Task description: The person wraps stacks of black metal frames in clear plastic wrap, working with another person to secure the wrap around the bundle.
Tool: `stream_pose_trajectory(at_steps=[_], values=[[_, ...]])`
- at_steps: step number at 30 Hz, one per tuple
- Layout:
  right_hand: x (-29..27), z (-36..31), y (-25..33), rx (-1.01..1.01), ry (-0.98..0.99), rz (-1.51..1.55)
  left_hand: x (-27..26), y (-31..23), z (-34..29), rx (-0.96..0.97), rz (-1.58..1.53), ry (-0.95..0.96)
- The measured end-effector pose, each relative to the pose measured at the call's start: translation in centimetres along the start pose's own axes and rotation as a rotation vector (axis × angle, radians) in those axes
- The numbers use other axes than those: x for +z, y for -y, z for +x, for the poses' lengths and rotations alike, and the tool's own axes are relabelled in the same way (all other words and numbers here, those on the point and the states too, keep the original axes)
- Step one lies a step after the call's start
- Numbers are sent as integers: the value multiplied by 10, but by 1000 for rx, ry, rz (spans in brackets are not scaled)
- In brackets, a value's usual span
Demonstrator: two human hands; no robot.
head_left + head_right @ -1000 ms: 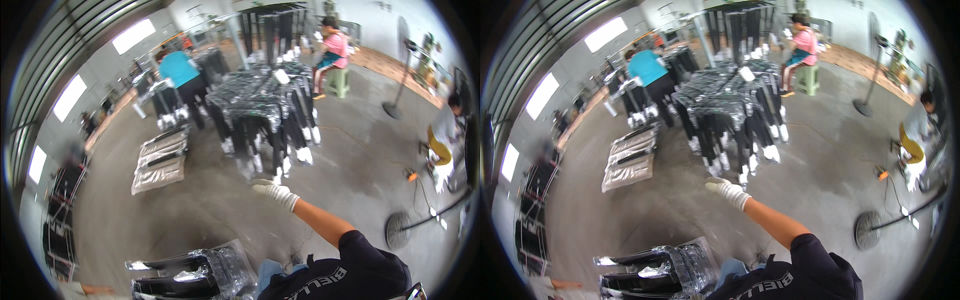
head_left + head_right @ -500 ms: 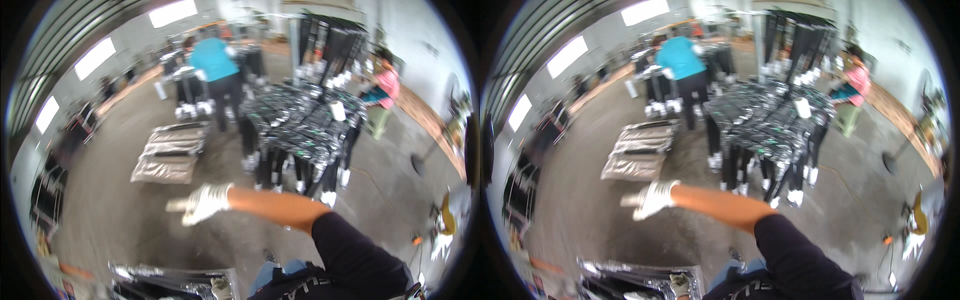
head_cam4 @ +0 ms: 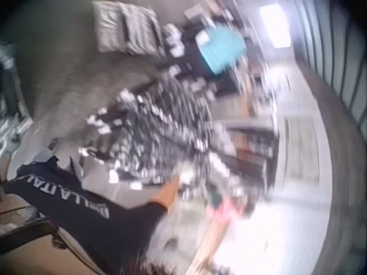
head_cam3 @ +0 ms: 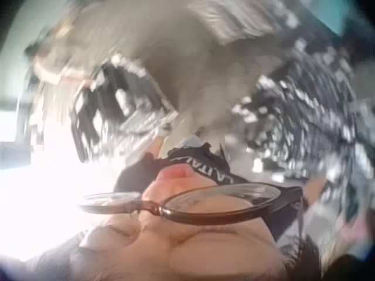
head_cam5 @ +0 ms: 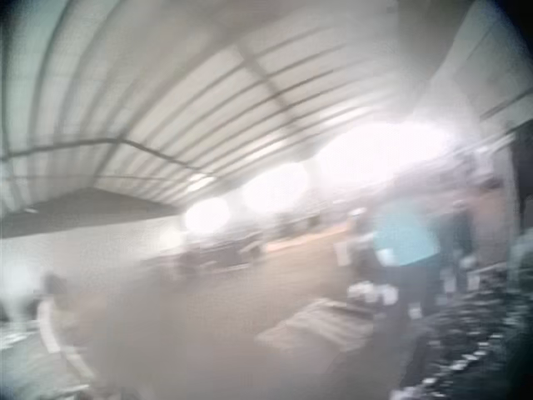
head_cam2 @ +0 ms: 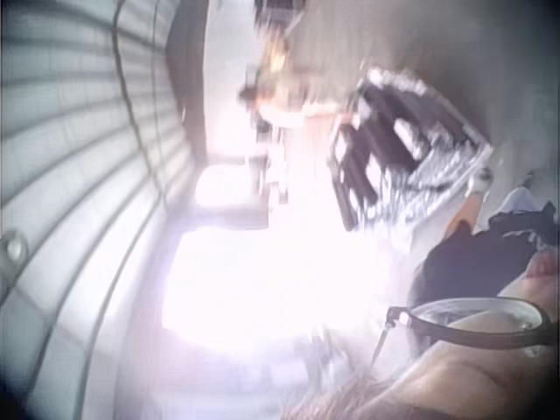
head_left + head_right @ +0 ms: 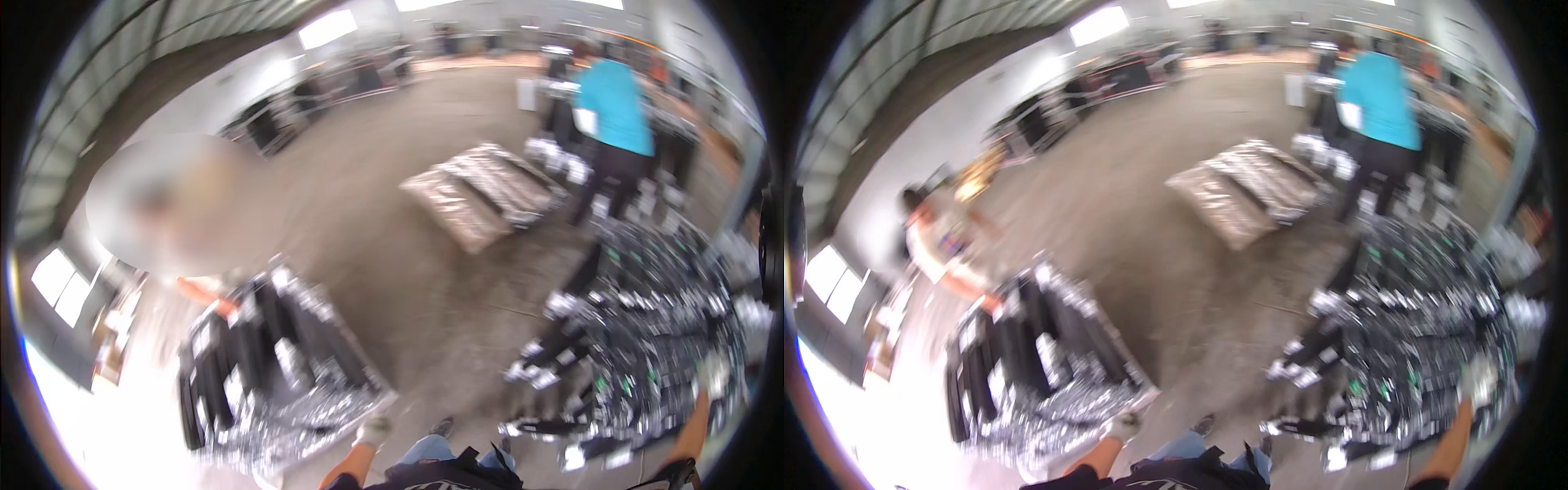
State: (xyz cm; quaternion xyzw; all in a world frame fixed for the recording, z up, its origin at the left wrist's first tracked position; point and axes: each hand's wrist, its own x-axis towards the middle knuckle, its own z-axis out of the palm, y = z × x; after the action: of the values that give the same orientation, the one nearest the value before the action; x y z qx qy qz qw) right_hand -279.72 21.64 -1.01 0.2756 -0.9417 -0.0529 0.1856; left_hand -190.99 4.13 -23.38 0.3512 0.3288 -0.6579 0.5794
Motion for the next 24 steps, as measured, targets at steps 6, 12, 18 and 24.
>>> stream_pose_trajectory(at_steps=[6,12,18,24], values=[[28,-6,147,-32,266,328,4,103,-112,87,366,348],[43,-9,175,-103,318,412,-50,123,-122,186,201,234],[41,-20,183,-75,338,464,-68,130,-121,126,186,253],[16,-52,204,-31,280,649,-67,80,-105,6,75,477]])
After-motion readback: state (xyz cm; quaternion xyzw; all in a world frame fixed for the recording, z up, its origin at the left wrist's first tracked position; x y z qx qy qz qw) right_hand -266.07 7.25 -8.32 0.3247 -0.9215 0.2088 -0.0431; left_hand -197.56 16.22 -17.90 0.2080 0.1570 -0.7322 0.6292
